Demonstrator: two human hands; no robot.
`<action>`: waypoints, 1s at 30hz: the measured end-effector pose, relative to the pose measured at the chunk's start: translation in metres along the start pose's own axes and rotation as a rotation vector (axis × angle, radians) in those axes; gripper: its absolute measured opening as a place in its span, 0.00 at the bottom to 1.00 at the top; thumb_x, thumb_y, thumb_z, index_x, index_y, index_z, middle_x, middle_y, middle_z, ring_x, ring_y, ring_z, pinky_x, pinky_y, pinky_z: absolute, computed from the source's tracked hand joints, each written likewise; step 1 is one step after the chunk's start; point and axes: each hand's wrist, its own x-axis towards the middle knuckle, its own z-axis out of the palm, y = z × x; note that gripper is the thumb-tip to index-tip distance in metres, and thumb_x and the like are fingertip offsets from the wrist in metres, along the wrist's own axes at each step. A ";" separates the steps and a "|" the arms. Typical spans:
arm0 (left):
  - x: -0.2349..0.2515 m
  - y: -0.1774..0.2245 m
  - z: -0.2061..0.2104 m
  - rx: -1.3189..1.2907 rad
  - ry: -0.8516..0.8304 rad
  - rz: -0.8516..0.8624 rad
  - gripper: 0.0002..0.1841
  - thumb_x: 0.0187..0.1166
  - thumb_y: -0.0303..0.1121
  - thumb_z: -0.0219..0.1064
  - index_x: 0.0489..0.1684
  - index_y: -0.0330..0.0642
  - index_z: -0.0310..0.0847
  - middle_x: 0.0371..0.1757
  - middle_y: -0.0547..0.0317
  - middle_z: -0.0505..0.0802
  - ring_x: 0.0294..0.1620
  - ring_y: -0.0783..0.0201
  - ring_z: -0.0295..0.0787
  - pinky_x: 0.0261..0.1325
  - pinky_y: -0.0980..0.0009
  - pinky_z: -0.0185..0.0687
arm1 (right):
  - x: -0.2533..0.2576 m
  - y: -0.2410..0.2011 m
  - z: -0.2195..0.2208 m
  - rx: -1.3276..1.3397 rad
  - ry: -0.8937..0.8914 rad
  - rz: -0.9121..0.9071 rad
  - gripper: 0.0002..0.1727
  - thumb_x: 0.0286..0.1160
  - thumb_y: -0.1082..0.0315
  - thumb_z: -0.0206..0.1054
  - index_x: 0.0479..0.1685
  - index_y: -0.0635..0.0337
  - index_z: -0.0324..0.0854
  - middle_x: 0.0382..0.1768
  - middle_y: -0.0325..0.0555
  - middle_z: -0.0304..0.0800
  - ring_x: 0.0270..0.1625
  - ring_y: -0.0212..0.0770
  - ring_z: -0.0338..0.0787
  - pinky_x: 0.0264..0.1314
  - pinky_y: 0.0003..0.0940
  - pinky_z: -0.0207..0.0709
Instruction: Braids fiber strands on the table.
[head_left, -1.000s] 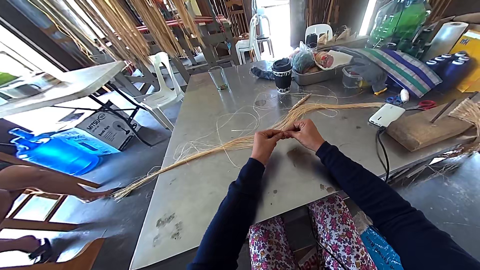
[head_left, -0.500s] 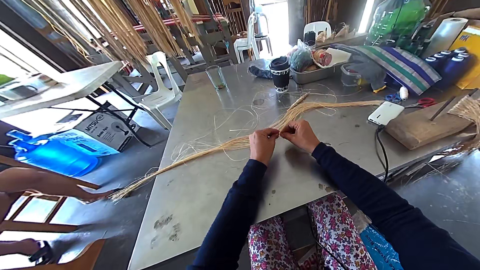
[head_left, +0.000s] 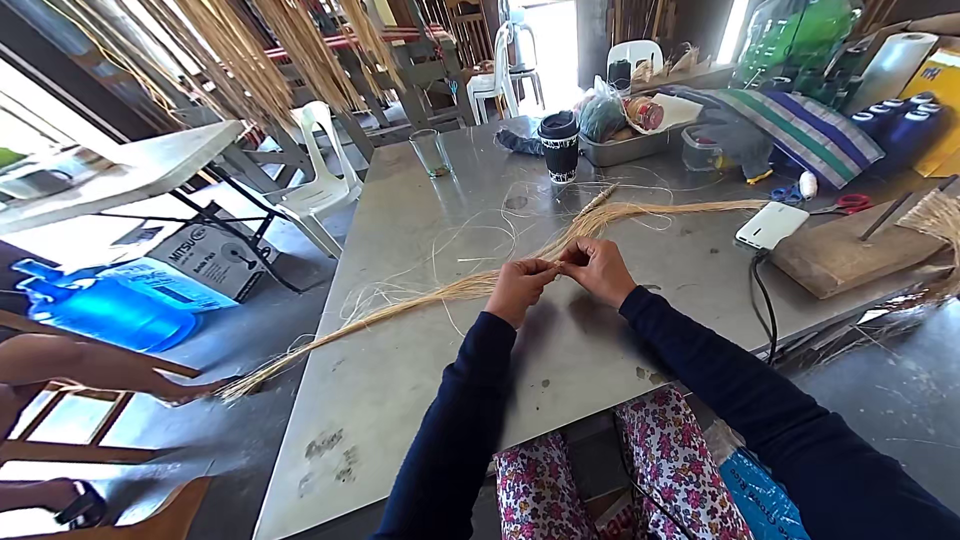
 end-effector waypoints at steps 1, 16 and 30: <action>0.000 0.000 0.000 -0.085 0.001 -0.046 0.04 0.83 0.22 0.64 0.41 0.35 0.84 0.22 0.68 0.81 0.13 0.82 0.59 0.16 0.84 0.54 | -0.001 0.001 0.002 0.020 0.015 -0.022 0.07 0.66 0.79 0.75 0.41 0.71 0.86 0.31 0.50 0.90 0.31 0.34 0.87 0.41 0.31 0.82; -0.007 -0.011 0.002 -0.144 0.031 -0.064 0.04 0.85 0.24 0.61 0.43 0.42 0.80 0.23 0.70 0.78 0.09 0.83 0.52 0.12 0.88 0.48 | 0.000 0.002 0.001 0.209 -0.025 -0.058 0.03 0.69 0.81 0.73 0.38 0.71 0.91 0.36 0.49 0.95 0.36 0.29 0.92 0.48 0.26 0.87; 0.002 -0.005 -0.002 -0.448 0.031 -0.165 0.07 0.83 0.20 0.60 0.39 0.37 0.84 0.33 0.62 0.92 0.12 0.84 0.64 0.14 0.88 0.57 | 0.003 0.001 0.000 0.243 -0.015 0.074 0.02 0.73 0.79 0.71 0.38 0.72 0.87 0.31 0.47 0.92 0.31 0.30 0.89 0.40 0.26 0.85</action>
